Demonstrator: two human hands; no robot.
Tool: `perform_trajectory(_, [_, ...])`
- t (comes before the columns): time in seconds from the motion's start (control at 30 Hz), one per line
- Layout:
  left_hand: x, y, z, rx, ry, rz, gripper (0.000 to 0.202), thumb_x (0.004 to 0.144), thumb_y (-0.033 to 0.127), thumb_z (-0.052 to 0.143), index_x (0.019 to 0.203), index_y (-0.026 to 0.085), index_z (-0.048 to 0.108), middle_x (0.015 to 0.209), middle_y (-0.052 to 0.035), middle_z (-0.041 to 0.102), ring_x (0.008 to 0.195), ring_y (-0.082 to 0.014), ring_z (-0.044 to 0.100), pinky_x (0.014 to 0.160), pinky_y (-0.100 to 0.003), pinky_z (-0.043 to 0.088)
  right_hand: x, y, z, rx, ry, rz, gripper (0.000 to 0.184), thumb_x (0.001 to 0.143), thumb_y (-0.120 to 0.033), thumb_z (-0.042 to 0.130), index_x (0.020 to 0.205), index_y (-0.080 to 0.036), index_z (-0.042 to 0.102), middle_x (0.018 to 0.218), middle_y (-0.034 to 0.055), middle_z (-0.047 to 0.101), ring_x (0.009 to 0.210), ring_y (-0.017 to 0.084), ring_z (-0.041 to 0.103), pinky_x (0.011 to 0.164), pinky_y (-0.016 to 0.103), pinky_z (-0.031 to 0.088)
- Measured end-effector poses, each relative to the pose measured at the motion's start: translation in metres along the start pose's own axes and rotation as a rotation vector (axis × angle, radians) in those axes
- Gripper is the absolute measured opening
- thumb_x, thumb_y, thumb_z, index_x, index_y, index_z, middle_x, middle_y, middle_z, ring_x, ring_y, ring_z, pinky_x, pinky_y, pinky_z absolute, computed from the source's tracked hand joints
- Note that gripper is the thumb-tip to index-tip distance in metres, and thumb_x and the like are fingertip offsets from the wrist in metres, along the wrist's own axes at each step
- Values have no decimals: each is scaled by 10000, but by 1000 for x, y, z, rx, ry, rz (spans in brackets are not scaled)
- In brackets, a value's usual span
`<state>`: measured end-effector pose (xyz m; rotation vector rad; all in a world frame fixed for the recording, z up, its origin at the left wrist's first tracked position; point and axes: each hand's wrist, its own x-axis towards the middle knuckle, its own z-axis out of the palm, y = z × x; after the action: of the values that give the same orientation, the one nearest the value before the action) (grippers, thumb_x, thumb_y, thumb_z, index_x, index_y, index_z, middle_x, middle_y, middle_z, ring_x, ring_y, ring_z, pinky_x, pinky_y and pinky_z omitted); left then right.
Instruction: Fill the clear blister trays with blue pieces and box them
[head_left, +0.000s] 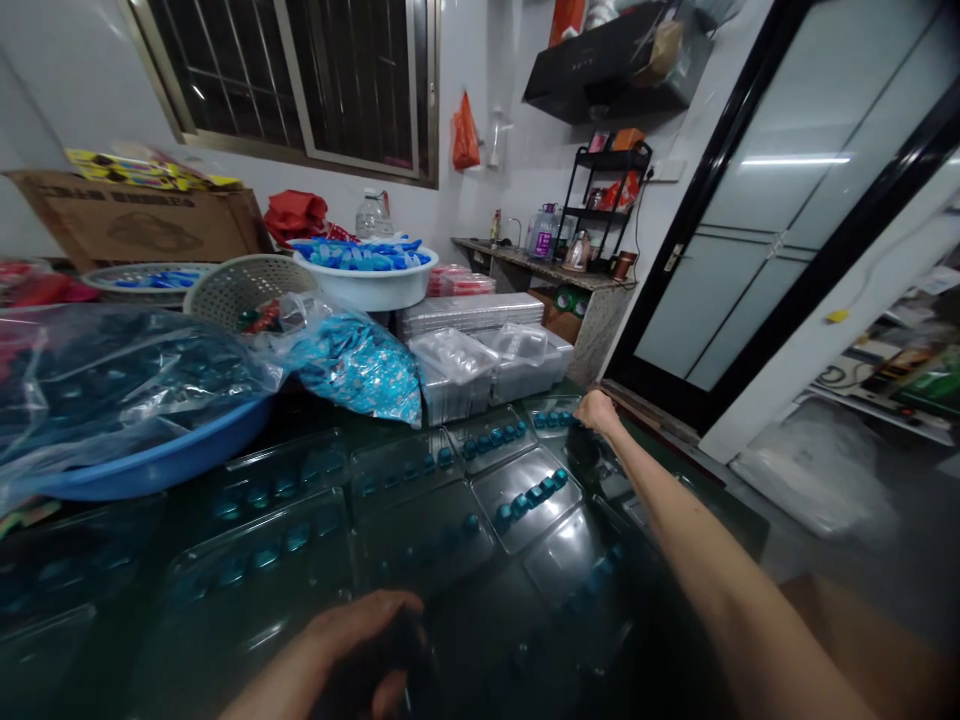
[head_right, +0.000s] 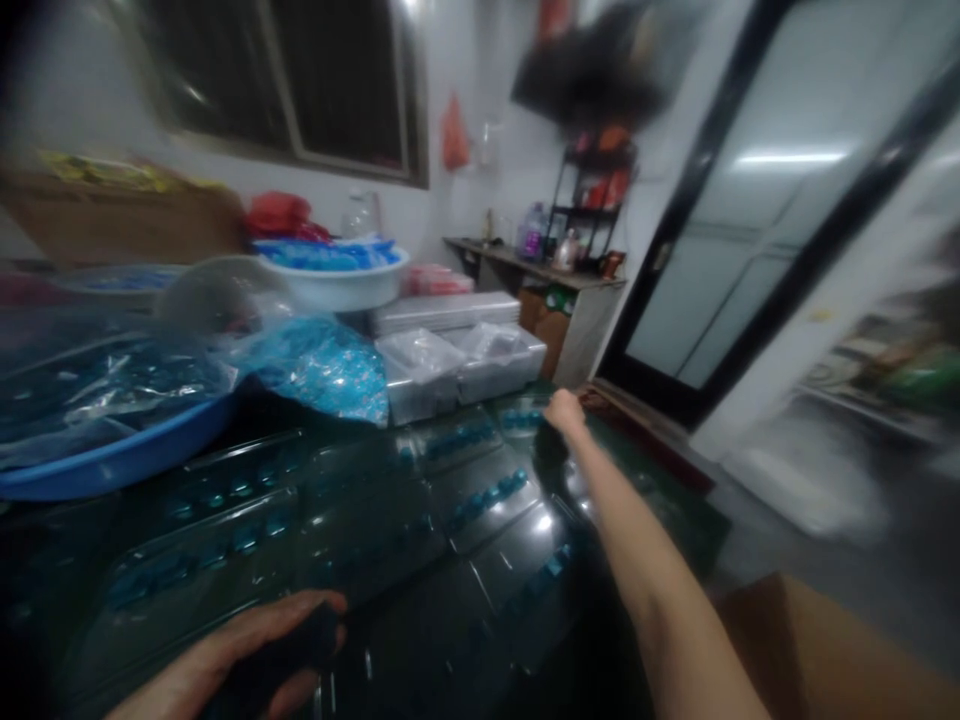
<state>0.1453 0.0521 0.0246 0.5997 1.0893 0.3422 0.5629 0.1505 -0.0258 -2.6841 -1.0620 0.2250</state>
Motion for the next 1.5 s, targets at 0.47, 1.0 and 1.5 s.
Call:
perform_trajectory(0.47, [2, -1, 10, -39, -242, 256, 206, 673, 207, 573, 869, 149, 548, 714, -41, 552, 473, -74, 464, 294, -130, 180, -241, -59, -41, 591, -168, -865, 314, 737, -330, 544, 1037, -240, 542, 764, 2, 597, 602, 132, 543, 550, 252, 433])
perform_trajectory(1.0, [-28, -20, 26, 23, -262, 344, 127, 697, 260, 559, 733, 158, 493, 499, 15, 476, 406, -69, 422, 298, -132, 206, -340, -49, -27, 1112, -226, -610, 146, 737, -243, 562, 870, -187, 545, 723, 2, 562, 562, 97, 514, 488, 210, 413])
perform_trajectory(1.5, [-64, -23, 11, 410, -202, 630, 162, 695, 275, 568, 771, 136, 536, 470, 42, 443, 374, -47, 352, 315, -143, 230, -357, -65, -16, 1412, -457, -455, 139, 669, -238, 646, 766, -170, 572, 537, -52, 517, 399, 43, 445, 372, 162, 352])
